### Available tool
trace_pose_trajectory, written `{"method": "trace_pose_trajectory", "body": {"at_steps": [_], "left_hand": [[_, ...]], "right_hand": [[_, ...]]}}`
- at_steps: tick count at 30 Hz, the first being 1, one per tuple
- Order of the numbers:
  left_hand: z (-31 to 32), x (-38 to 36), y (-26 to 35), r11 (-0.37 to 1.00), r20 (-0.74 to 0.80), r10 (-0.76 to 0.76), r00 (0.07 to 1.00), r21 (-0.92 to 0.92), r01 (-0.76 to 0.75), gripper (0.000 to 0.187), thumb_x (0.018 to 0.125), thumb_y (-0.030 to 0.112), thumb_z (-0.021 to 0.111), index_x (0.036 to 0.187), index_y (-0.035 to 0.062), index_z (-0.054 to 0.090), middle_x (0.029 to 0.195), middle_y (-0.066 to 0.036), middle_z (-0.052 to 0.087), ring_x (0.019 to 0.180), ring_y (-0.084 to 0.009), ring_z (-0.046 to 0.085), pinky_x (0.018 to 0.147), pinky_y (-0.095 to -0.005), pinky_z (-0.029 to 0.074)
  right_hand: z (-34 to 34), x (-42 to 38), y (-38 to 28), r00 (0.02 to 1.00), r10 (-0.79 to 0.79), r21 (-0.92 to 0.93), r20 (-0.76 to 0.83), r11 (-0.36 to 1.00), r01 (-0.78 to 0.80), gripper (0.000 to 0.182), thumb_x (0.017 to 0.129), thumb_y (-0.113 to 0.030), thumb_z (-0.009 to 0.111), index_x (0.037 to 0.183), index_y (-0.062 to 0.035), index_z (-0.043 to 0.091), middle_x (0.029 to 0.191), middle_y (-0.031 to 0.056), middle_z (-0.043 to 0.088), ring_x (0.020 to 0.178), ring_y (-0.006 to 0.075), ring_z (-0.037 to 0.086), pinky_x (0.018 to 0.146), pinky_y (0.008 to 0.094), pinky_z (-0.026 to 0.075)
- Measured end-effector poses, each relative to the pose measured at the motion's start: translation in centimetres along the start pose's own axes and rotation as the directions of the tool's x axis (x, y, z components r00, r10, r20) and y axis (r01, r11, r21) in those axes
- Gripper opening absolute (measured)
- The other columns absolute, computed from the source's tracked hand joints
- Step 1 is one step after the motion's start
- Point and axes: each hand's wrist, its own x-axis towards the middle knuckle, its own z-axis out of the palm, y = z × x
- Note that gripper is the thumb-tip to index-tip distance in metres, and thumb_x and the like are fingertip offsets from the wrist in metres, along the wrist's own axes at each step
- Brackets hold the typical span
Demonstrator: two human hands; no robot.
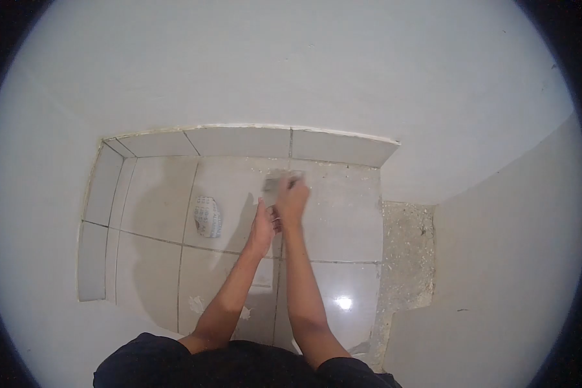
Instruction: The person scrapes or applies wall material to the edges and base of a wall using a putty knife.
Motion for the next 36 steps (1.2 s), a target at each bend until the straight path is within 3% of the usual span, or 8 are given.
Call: {"method": "trace_pose_trajectory", "body": {"at_steps": [4, 10, 13, 17, 18, 26, 32, 36], "left_hand": [[0.2, -1.3, 1.2, 0.996, 0.063, -0.07, 0.996, 0.066, 0.065, 0.083, 0.1, 0.063, 0.015, 0.139, -0.0059, 0.039, 0.124, -0.017, 0.058, 0.107, -0.0248, 0.06, 0.093, -0.0374, 0.048], [1.4, -0.6, -0.9, 0.994, 0.093, -0.105, 0.99, 0.031, 0.103, 0.087, 0.099, 0.065, 0.02, 0.141, -0.0092, 0.036, 0.118, -0.018, 0.062, 0.098, -0.024, 0.063, 0.087, -0.0346, 0.049], [1.3, -0.5, -2.1, 0.999, 0.074, -0.044, 0.996, 0.016, 0.043, 0.086, 0.099, 0.065, 0.02, 0.141, -0.009, 0.036, 0.118, -0.017, 0.062, 0.098, -0.0235, 0.063, 0.087, -0.0344, 0.05], [1.2, -1.6, -0.1, 0.994, 0.086, -0.113, 0.99, 0.025, 0.111, 0.084, 0.099, 0.063, 0.021, 0.14, -0.0086, 0.038, 0.114, -0.015, 0.062, 0.096, -0.0217, 0.062, 0.085, -0.0342, 0.05], [1.0, -1.8, 0.2, 0.994, 0.072, -0.103, 0.992, 0.033, 0.101, 0.084, 0.1, 0.063, 0.021, 0.139, -0.0085, 0.038, 0.113, -0.015, 0.061, 0.096, -0.0213, 0.061, 0.085, -0.0342, 0.049], [-1.3, 0.4, 2.5, 0.996, -0.033, 0.008, 0.999, 0.086, -0.005, 0.073, 0.101, 0.059, 0.022, 0.127, -0.0019, 0.051, 0.112, -0.01, 0.061, 0.089, -0.0185, 0.058, 0.086, -0.0339, 0.047], [-1.2, 1.1, 5.1, 0.996, -0.023, 0.008, 1.0, 0.092, -0.006, 0.071, 0.101, 0.058, 0.027, 0.131, -0.0025, 0.049, 0.115, -0.012, 0.06, 0.094, -0.0201, 0.059, 0.088, -0.0334, 0.047], [-1.1, 2.3, 4.7, 0.994, 0.031, 0.015, 0.999, 0.104, -0.019, 0.07, 0.101, 0.057, 0.029, 0.131, -0.0036, 0.049, 0.119, -0.013, 0.061, 0.097, -0.0206, 0.061, 0.088, -0.0325, 0.048]], "right_hand": [[-7.5, 3.0, 2.9, 0.802, -0.365, -0.46, -0.472, 0.878, 0.129, 0.028, 0.095, -0.016, 0.058, 0.109, 0.0085, 0.057, 0.066, 0.018, 0.063, 0.06, 0.033, 0.063, 0.055, 0.0415, 0.045], [-6.2, -0.5, -2.5, 0.971, 0.055, 0.162, -0.232, 0.987, -0.017, 0.028, 0.096, -0.021, 0.06, 0.089, 0.0059, 0.058, 0.066, 0.0116, 0.061, 0.057, 0.0168, 0.049, 0.053, 0.0353, 0.042], [-3.2, -2.5, -2.1, 0.999, -0.002, 0.199, -0.048, 0.98, 0.012, 0.027, 0.096, -0.02, 0.059, 0.083, 0.0047, 0.059, 0.066, 0.0116, 0.061, 0.057, 0.0169, 0.052, 0.053, 0.0372, 0.042], [-5.9, -0.6, 0.0, 0.912, -0.032, -0.073, -0.408, 0.997, 0.003, 0.021, 0.096, -0.017, 0.057, 0.096, 0.003, 0.059, 0.069, 0.0171, 0.063, 0.056, 0.0263, 0.058, 0.055, 0.0413, 0.044], [-6.3, 0.2, -0.2, 0.829, -0.319, -0.431, -0.46, 0.896, 0.106, 0.021, 0.096, -0.018, 0.056, 0.099, 0.0029, 0.058, 0.068, 0.0183, 0.063, 0.054, 0.0284, 0.057, 0.052, 0.04, 0.043], [3.9, 1.5, -3.8, 0.999, 0.04, 0.308, 0.018, 0.95, -0.043, 0.028, 0.094, -0.022, 0.059, 0.097, 0.0052, 0.058, 0.07, 0.0197, 0.064, 0.059, 0.0267, 0.059, 0.059, 0.0425, 0.045], [-0.8, 3.7, -4.6, 0.89, -0.275, -0.425, -0.364, 0.899, 0.104, 0.021, 0.093, -0.02, 0.059, 0.093, 0.001, 0.058, 0.071, 0.0209, 0.064, 0.064, 0.032, 0.064, 0.059, 0.0404, 0.046], [-1.1, 3.1, -7.1, 0.988, -0.109, -0.041, -0.111, 0.994, 0.105, 0.021, 0.092, -0.021, 0.059, 0.099, -0.0008, 0.057, 0.078, 0.0225, 0.064, 0.07, 0.039, 0.062, 0.064, 0.0451, 0.047]]}}
